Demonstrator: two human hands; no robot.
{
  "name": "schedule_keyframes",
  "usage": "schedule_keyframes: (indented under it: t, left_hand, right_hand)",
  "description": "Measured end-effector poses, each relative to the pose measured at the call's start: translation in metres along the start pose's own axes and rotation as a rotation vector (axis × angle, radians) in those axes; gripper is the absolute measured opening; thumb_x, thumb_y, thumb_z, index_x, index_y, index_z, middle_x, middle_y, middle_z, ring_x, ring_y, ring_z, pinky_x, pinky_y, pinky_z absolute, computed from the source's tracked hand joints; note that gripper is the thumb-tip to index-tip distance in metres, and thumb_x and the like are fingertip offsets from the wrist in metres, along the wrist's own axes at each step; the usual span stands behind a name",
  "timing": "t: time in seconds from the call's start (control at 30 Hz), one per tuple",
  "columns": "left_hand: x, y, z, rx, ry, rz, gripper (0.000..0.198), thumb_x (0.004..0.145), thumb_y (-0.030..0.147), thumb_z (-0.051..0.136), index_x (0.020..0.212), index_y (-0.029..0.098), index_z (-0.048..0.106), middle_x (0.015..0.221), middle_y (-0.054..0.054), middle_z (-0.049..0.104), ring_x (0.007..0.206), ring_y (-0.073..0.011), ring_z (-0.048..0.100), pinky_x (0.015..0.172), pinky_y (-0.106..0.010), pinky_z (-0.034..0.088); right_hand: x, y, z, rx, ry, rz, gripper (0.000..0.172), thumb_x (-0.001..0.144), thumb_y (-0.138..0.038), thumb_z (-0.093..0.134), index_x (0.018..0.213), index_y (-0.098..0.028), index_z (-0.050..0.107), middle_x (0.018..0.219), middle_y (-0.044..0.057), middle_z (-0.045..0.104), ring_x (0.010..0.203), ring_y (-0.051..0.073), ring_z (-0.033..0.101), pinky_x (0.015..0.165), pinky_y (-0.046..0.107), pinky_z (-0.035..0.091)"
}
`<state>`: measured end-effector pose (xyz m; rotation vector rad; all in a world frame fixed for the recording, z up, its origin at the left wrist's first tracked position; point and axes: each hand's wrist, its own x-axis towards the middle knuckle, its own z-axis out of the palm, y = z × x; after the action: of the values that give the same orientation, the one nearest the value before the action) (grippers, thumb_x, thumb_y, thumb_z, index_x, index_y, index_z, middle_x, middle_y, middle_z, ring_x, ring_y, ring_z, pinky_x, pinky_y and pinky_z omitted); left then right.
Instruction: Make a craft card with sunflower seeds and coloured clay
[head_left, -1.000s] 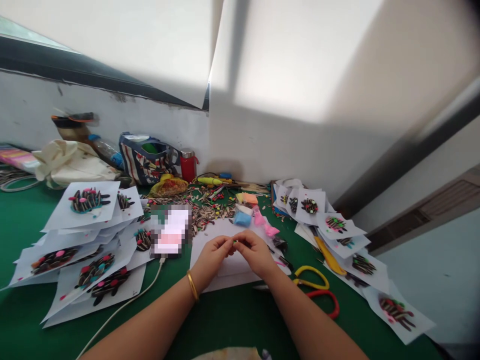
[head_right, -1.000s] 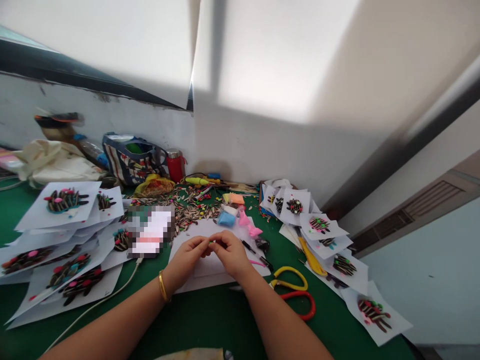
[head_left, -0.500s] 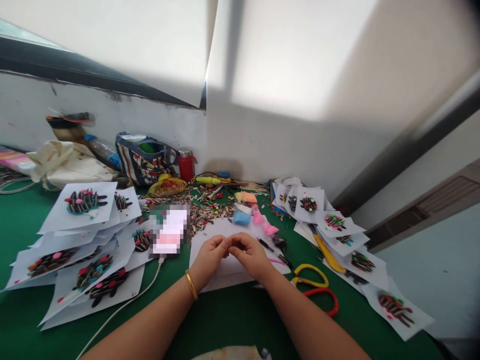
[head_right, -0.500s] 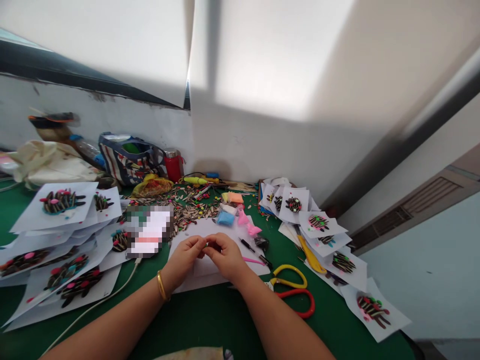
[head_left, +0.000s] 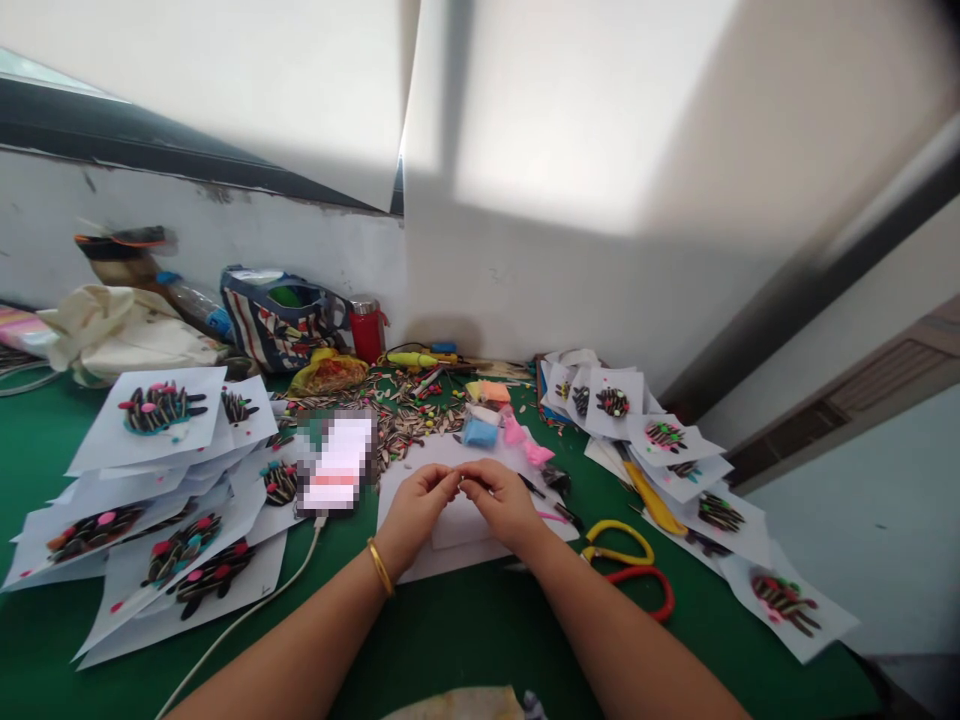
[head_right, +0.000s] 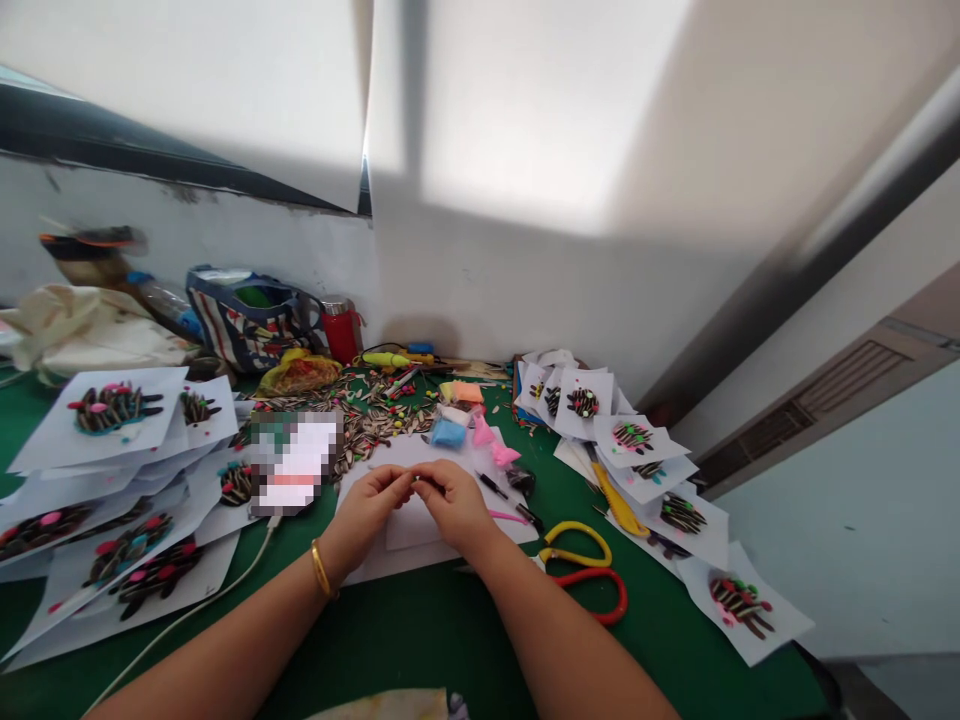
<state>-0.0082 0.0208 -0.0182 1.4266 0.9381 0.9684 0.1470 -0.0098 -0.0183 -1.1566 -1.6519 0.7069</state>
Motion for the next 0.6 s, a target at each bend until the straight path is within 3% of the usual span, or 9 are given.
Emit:
schedule_keyframes:
  t: [0.23,0.4,0.6]
  left_hand:
    - [-0.0006,-0.0048,0.0021,0.05,-0.055,-0.001,0.044,0.082,0.057,0.055,0.071,0.015,0.063,0.066,-0.003,0.06,0.065,-0.0155,0.054,0.062,-0.027,0.044]
    - [0.0003,-0.0016,0.0,0.015,-0.063,-0.013,0.041,0.081,0.055,0.058,0.074,0.015,0.064,0.065,-0.002,0.058,0.063,-0.0141,0.052,0.06,-0.025,0.044]
    - [0.0029,-0.0075,-0.0017,0.194,-0.059,0.067,0.042,0.087,0.054,0.049,0.071,0.017,0.063,0.066,-0.003,0.061,0.066,-0.0168,0.057,0.064,-0.028,0.047]
  right_hand:
    - [0.0006,0.0048,-0.0016,-0.008,0.039,0.039,0.012,0.085,-0.032,0.063,0.081,-0.022,0.068,0.079,0.002,0.063,0.078,0.018,0.058,0.074,0.03,0.045]
    - [0.0023,0.0016,-0.004,-0.054,-0.011,-0.028,0.014,0.089,-0.03,0.057,0.092,-0.025,0.071,0.085,0.003,0.065,0.085,0.019,0.059,0.08,0.032,0.045]
    - [0.0004,0.0043,-0.0015,-0.116,-0.011,0.026,0.013,0.085,-0.025,0.057,0.092,-0.023,0.068,0.085,0.001,0.066,0.081,0.017,0.059,0.075,0.029,0.045]
